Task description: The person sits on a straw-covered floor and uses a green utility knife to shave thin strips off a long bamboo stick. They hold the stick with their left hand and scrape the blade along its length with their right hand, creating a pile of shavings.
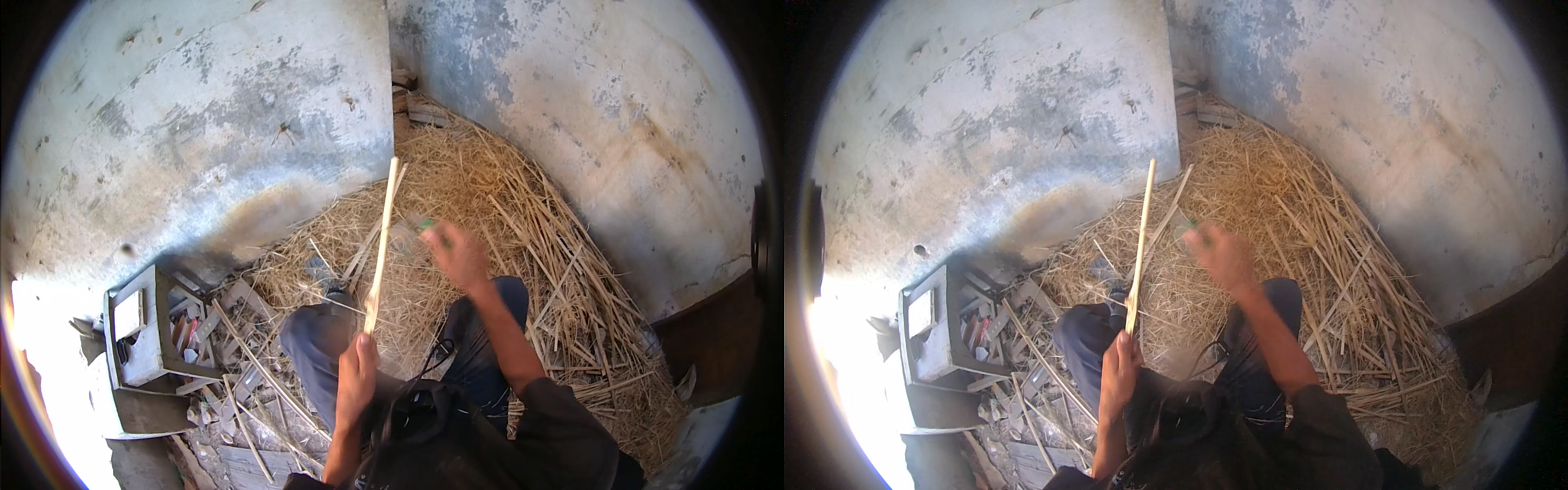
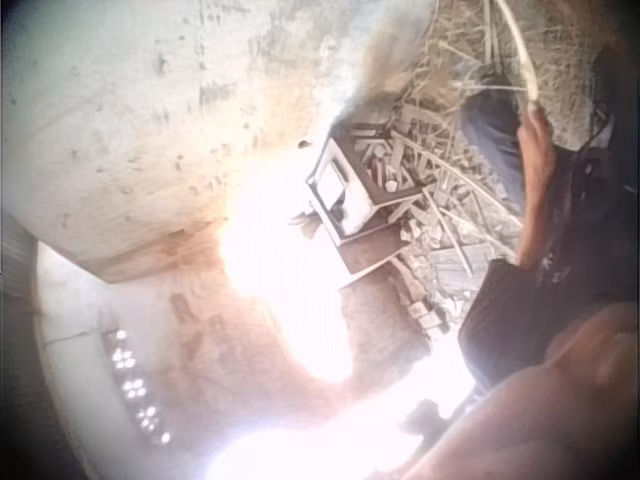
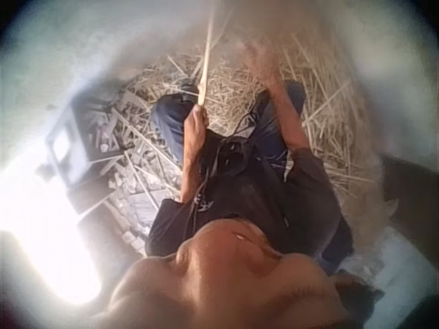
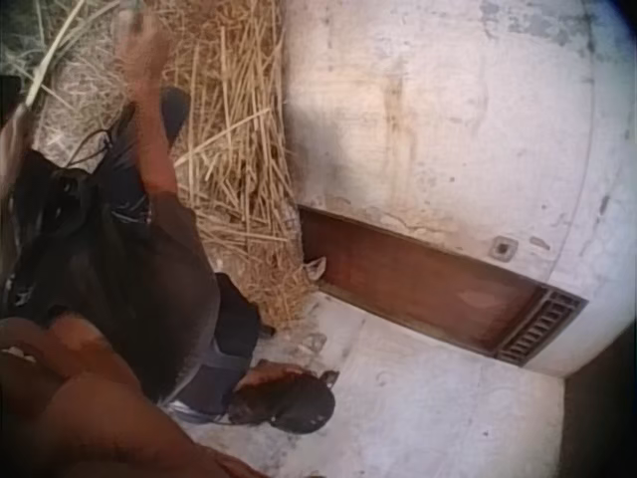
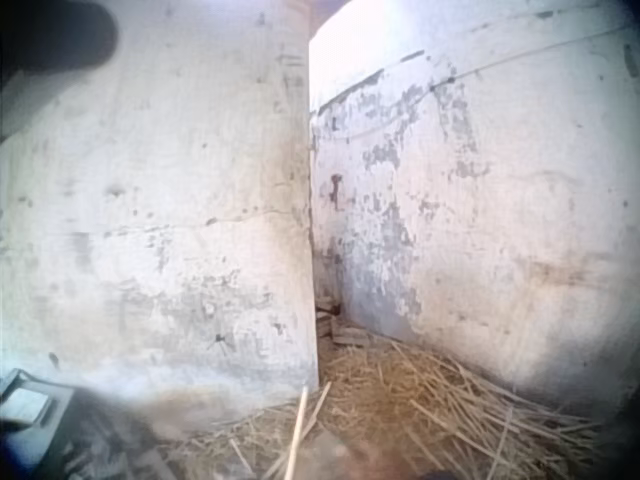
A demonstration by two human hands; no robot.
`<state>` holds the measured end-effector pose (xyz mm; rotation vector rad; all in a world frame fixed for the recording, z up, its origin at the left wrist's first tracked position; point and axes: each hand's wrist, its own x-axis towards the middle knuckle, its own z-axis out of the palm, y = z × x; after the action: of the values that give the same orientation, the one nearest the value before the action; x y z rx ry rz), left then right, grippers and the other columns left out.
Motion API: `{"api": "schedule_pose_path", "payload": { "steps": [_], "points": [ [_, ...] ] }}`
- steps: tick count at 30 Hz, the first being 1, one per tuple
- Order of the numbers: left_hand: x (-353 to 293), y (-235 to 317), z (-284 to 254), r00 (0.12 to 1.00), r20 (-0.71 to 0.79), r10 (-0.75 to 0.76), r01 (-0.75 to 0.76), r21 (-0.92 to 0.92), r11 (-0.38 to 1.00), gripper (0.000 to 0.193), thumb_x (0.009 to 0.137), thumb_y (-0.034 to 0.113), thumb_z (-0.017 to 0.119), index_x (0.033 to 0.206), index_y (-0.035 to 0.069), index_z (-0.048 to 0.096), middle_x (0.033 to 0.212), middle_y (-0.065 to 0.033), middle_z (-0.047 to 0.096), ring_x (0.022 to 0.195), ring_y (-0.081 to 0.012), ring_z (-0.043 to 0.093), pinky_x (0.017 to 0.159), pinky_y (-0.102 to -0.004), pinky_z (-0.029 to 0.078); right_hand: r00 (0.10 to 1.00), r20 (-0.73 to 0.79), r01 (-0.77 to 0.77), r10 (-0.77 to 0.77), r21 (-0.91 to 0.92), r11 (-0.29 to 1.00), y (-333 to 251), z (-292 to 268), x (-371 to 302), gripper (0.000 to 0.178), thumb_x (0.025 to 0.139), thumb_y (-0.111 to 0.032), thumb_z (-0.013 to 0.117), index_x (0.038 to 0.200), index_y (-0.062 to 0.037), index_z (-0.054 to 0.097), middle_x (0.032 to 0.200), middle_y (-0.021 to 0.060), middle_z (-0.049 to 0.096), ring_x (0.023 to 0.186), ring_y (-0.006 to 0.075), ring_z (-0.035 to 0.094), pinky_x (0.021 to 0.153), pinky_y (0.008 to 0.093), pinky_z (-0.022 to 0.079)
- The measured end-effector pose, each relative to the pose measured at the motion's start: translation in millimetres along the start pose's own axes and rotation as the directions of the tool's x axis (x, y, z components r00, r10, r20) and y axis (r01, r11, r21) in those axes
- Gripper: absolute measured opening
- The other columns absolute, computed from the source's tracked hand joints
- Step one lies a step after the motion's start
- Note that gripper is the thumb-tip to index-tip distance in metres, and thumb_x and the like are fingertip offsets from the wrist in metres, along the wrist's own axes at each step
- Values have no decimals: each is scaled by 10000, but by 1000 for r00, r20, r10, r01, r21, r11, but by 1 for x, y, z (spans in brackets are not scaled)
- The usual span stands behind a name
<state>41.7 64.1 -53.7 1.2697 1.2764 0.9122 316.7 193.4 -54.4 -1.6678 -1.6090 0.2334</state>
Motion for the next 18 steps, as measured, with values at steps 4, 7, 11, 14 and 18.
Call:
{"api": "schedule_pose_path", "payload": {
  "steps": [4, 7, 11, 14, 18],
  "points": [
    [-22, -5, -8, 1000, -7, 16, -16, 36, 999, 473, 1203, 346, 435, 901, 3, 559, 757, -28, 503, 718, -138, 473, 657, -340, 424, 997, -60, 52, -40, 204, 978, 9, -31, 14, 483, 1090, -502, 625, 1098, -44, 776, 750, 71, 718, 595, 140, 650, 561, 311, 487],
    [-2, 2, -10, 996, -59, 66, -63, 43, 997, 472, 1199, 334, 462, 881, 0, 562, 734, -26, 512, 697, -121, 462, 632, -346, 422, 974, -149, 219, -168, 454, 864, -8, 8, -11, 379, 1068, -440, 673, 1051, -69, 749, 719, 43, 681, 604, 172, 674, 541, 365, 490],
    [14, 13, -6, 993, -84, 79, -77, 28, 997, 451, 1195, 320, 486, 886, 0, 561, 728, -18, 508, 685, -101, 456, 616, -324, 417, 826, 20, 530, -563, 311, 789, -26, 12, -27, 352, 1044, -416, 701, 1035, -69, 764, 776, 53, 720, 597, 224, 681, 565, 368, 532],
    [19, 21, 3, 992, -105, 77, -76, 5, 997, 441, 1194, 335, 492, 891, 21, 553, 720, 4, 497, 657, -74, 440, 583, -292, 394, 766, 82, 589, -638, 310, 746, -32, 17, -34, 373, 1006, -451, 747, 1028, -79, 770, 823, 74, 755, 624, 262, 712, 579, 381, 555],
    [22, 21, 12, 989, -111, 96, -98, -15, 995, 440, 1196, 375, 481, 895, 59, 540, 718, 39, 471, 611, -42, 411, 542, -256, 359, 791, 46, 570, -609, 305, 763, -34, 20, -36, 384, 980, -468, 775, 1017, -86, 780, 851, 86, 779, 641, 270, 732, 576, 380, 558]
  ]
}}
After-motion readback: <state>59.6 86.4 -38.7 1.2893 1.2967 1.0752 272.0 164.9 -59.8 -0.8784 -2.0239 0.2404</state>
